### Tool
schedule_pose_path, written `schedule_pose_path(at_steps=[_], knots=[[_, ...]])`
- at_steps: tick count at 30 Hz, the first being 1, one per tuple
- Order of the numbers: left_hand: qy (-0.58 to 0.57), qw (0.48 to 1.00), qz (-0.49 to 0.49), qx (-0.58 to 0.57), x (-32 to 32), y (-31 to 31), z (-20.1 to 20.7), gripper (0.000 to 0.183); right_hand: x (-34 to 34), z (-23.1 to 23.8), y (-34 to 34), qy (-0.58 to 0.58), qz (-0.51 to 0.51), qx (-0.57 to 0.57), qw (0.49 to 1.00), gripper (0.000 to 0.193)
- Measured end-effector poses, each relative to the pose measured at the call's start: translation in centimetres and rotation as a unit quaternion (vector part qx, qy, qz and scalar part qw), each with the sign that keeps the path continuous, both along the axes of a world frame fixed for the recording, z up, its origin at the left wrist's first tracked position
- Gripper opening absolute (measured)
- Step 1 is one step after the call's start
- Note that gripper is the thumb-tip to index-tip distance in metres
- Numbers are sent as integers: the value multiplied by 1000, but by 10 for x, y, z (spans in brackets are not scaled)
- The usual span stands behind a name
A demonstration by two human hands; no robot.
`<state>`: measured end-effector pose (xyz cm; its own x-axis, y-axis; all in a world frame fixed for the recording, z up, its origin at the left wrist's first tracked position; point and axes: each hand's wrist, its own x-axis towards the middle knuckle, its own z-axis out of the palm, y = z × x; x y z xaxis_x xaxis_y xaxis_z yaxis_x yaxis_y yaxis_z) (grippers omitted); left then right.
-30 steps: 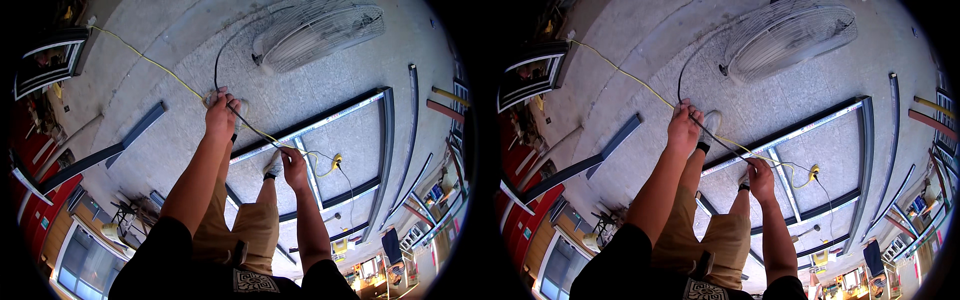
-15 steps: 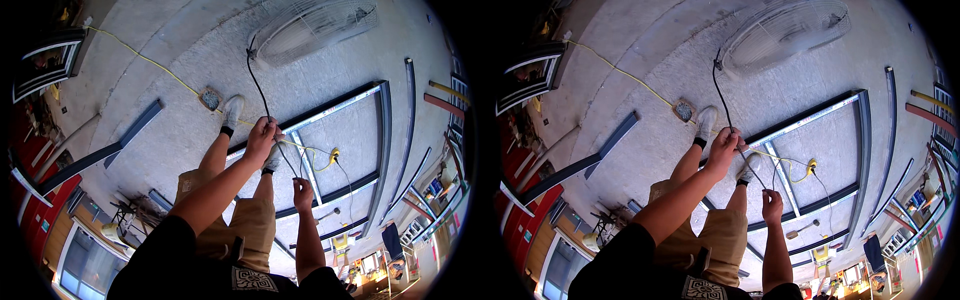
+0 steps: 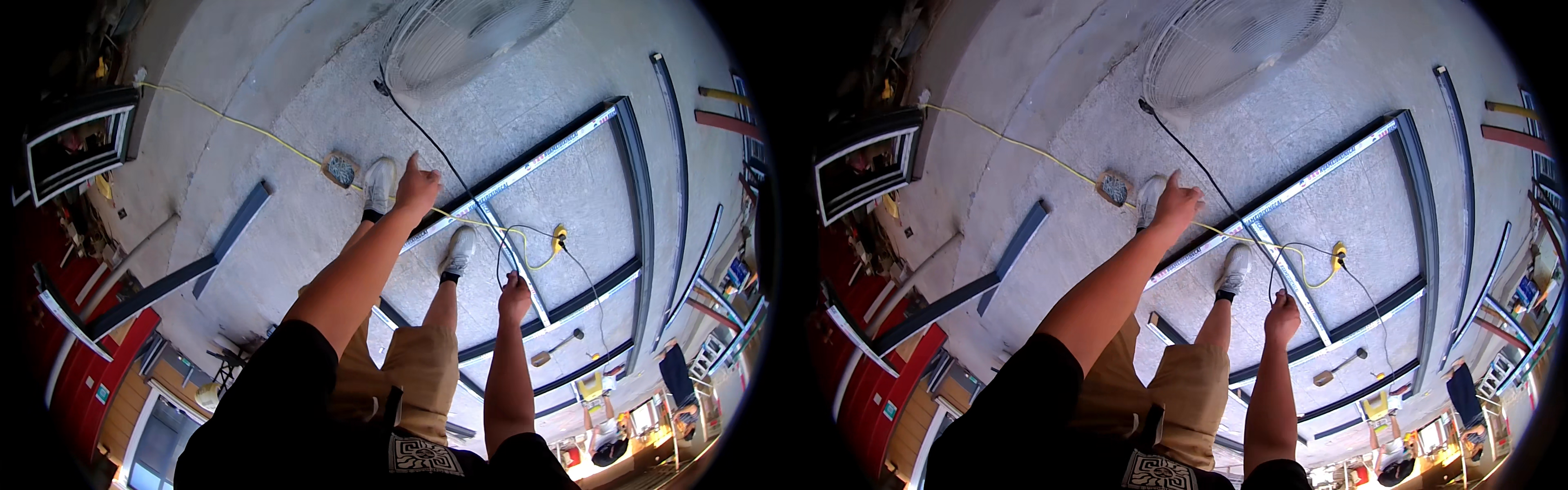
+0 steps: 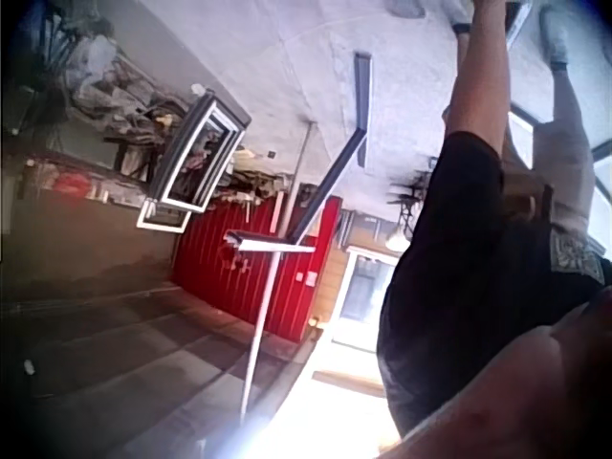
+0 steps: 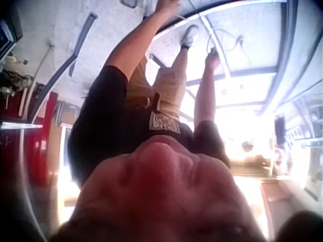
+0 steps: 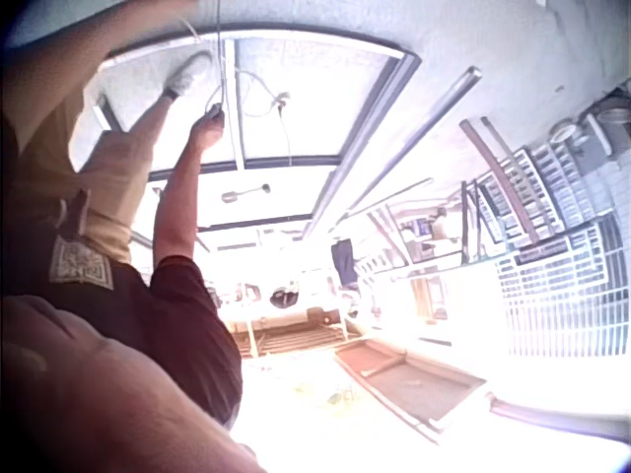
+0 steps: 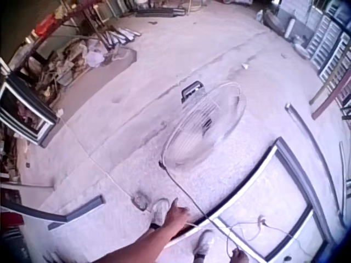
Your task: The person measures a metal frame using a tape measure, then handles a power drill while crouching near the frame on a concrete floor.
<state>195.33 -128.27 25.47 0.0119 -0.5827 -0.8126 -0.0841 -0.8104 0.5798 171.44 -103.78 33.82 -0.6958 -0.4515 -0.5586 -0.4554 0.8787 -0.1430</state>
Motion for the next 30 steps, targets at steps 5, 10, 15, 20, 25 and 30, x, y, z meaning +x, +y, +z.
schedule_pose_path(at_steps=[5, 10, 15, 20, 25, 30], knots=[[11, 996, -81, -38, 6, -21, 9, 71, -19, -14, 0, 5, -11, 14, 1000, 37], [22, 989, -146, -34, 50, -3, -8, 61, -10, -39, -23, 3, 44, -87, 995, 28], [-59, 963, -263, -9, 93, 68, -24, 45, -50, -60, 12, 7, -13, 42, 999, 29], [-61, 947, -249, 195, 245, 107, 4, 40, 1, -44, 2, -150, 23, 32, 988, 29], [11, 892, -427, 148, 120, 119, 49, 42, -16, -4, 49, -148, -32, -53, 987, 24], [96, 891, -418, 147, 10, 137, 101, 44, -14, 35, 59, -128, -63, -150, 978, 31]])
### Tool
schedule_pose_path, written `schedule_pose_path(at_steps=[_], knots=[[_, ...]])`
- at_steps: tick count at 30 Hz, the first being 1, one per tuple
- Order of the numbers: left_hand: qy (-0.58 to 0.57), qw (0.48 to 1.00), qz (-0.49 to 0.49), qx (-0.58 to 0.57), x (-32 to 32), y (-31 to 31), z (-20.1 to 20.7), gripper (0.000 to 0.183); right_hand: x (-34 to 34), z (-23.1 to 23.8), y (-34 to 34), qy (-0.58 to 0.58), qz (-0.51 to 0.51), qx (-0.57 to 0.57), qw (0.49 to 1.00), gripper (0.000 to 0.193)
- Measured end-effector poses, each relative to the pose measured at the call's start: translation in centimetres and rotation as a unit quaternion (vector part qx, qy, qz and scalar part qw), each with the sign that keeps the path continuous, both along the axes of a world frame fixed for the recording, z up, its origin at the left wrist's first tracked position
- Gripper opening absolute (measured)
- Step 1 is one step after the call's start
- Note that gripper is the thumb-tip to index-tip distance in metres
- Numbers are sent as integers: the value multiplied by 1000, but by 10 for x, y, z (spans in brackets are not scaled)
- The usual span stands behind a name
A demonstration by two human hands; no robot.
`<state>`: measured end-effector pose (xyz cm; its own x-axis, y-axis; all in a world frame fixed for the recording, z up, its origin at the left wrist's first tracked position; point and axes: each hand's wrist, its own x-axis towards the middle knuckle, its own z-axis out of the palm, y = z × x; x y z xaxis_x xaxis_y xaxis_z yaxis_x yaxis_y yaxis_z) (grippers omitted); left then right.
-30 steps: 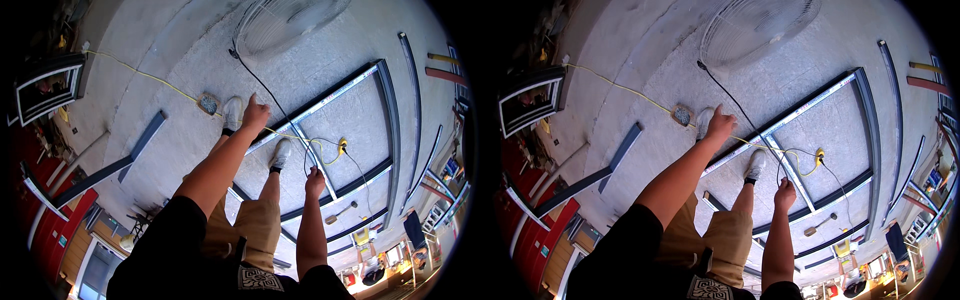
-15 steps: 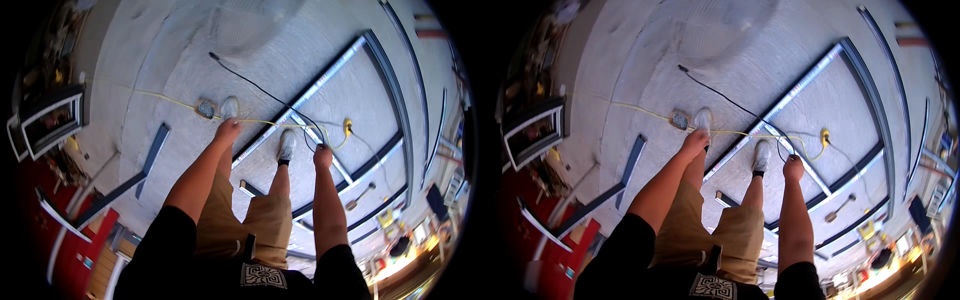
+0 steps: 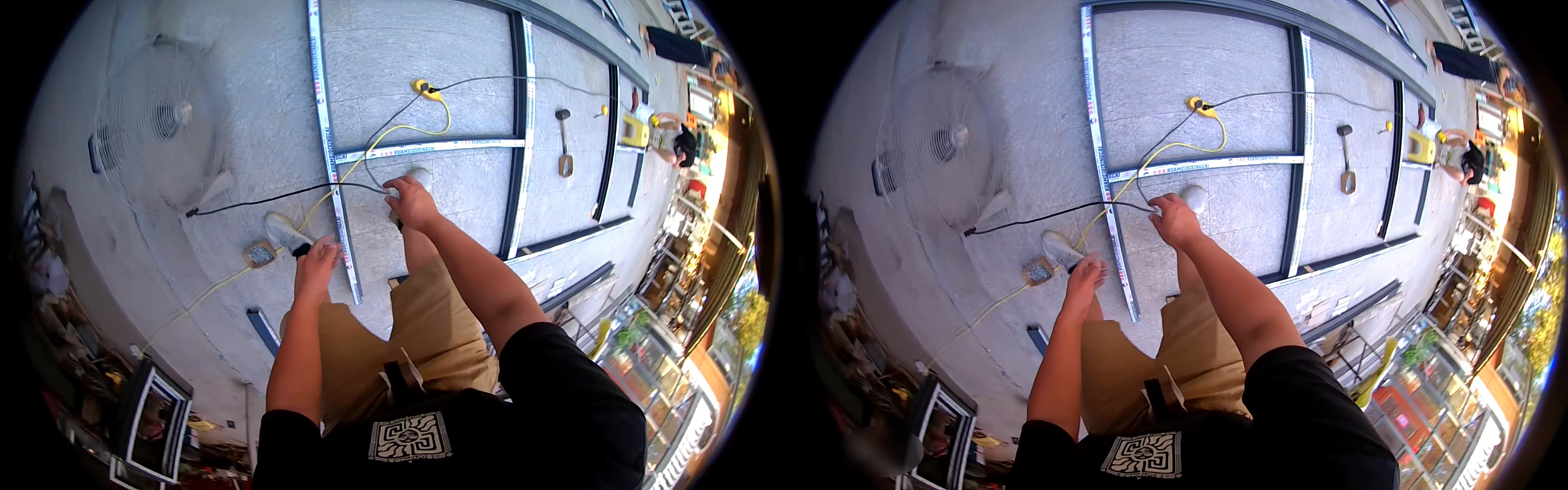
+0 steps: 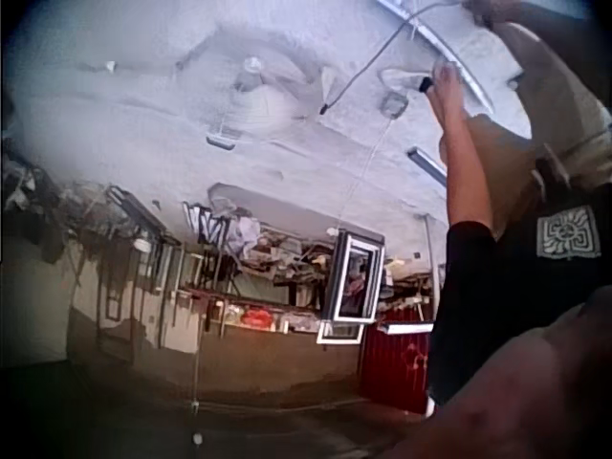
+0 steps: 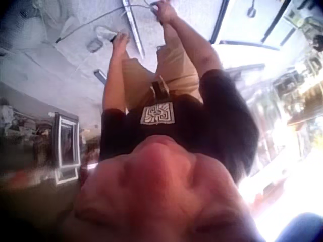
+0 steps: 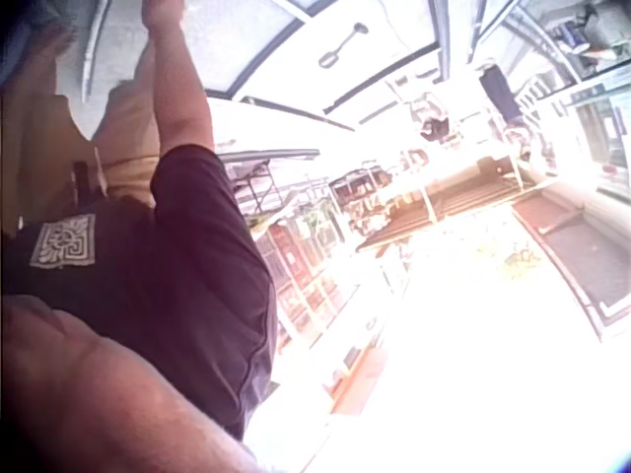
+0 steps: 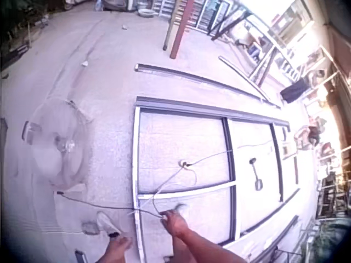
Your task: The person measures a metal frame using a tape measure, then handles a power drill while crouching near the frame on a concrete floor.
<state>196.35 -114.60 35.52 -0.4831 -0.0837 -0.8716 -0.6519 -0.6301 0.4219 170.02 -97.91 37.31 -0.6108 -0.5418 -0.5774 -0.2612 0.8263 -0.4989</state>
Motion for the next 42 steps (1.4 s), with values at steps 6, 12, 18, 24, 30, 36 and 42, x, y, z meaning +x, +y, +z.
schedule_pose_path(at_steps=[6, 12, 18, 24, 30, 36, 42], knots=[[-44, 993, -37, -105, -19, 15, 51, 39, -3, 51, 95, -84, -30, -17, 996, 29], [-204, 949, -57, -232, 83, -12, 101, 36, -23, 110, 306, -109, -126, 71, 983, 32], [-275, 911, -256, -170, -41, 15, 171, 26, 5, 209, 551, -25, -395, 180, 901, 29], [-87, 897, -379, -211, -281, 86, 215, 42, 67, 249, 651, 67, -610, 191, 766, 31], [-17, 902, -380, -203, -408, 123, 193, 40, 42, 283, 630, 79, -500, 60, 860, 34], [-39, 876, -471, -95, -478, 186, 140, 20, 29, 314, 667, 24, -539, 58, 840, 38], [135, 719, -658, -178, -566, 303, 113, 30, 74, 329, 695, -115, -673, 85, 726, 40]])
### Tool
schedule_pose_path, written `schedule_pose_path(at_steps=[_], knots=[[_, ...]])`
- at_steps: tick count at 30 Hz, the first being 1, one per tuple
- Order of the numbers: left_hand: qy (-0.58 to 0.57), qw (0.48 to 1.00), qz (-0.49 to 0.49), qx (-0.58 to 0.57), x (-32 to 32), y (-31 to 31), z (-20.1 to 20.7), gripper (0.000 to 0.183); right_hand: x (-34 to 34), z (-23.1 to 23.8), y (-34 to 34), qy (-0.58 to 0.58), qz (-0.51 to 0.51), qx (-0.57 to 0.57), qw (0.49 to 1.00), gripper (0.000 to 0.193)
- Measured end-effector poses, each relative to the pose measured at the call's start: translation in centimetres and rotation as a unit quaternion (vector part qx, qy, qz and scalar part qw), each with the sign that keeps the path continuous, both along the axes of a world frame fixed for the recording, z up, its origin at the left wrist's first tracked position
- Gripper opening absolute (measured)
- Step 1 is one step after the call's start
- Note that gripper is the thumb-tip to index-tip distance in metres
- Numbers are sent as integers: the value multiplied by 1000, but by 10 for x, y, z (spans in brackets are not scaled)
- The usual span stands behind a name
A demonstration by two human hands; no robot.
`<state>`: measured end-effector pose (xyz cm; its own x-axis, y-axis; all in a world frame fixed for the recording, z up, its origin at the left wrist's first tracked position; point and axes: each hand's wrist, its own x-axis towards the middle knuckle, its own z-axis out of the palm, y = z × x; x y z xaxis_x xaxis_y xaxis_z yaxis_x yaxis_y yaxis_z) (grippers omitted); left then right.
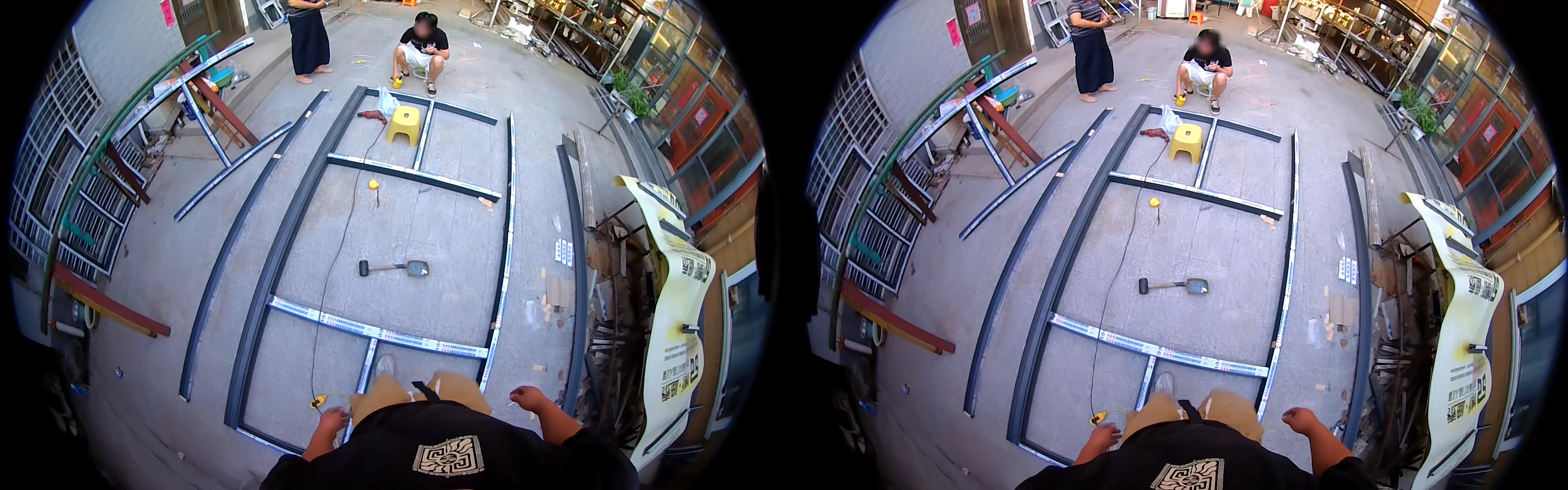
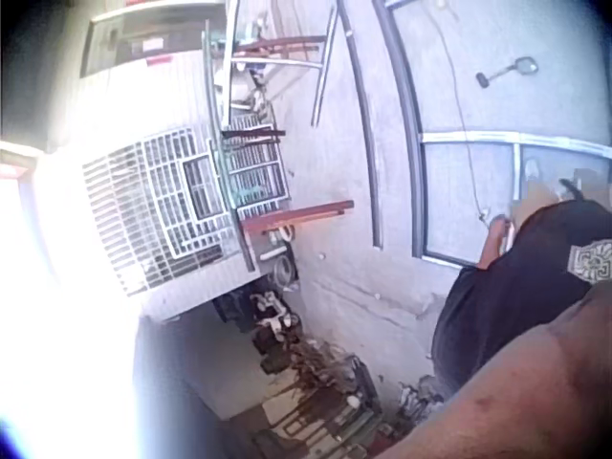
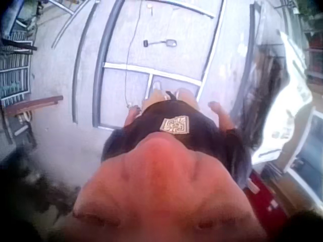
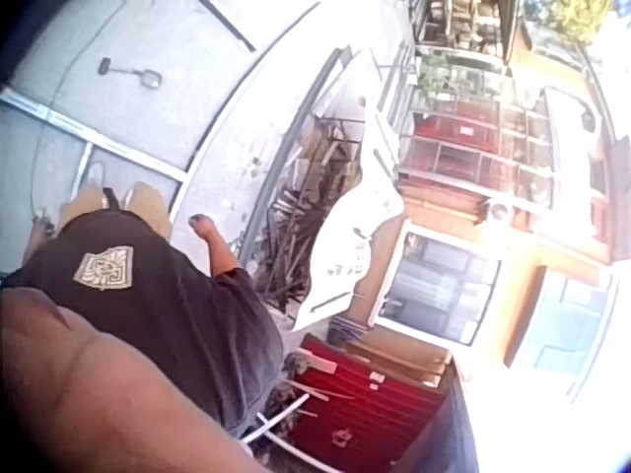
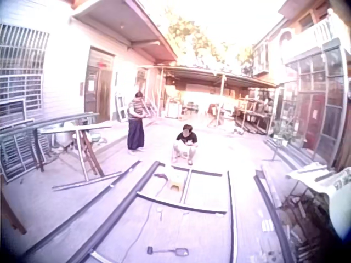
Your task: The person measures a metal frame using a tape measure, then handles a power drill while crouching near the frame on a concrete floor.
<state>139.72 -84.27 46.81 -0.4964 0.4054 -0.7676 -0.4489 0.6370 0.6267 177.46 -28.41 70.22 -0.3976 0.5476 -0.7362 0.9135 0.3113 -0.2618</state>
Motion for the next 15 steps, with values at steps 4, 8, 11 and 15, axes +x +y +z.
schedule_pose_path(at_steps=[4, 8, 11, 15], knots=[[-105, 980, 168, -17, -89, 106, 78, 41, 13, -4, 5, 17, -54, -25, 998, 42], [-42, 989, 135, -31, -183, 172, 97, 46, 0, -23, 6, -30, -81, -100, 991, 48], [-7, 986, 162, -28, -225, 229, 108, 45, 3, -73, 32, -65, -45, -182, 980, 53], [5, 982, 188, -31, -245, 292, 105, 44, -59, -88, 110, -111, -63, -223, 966, 54]])
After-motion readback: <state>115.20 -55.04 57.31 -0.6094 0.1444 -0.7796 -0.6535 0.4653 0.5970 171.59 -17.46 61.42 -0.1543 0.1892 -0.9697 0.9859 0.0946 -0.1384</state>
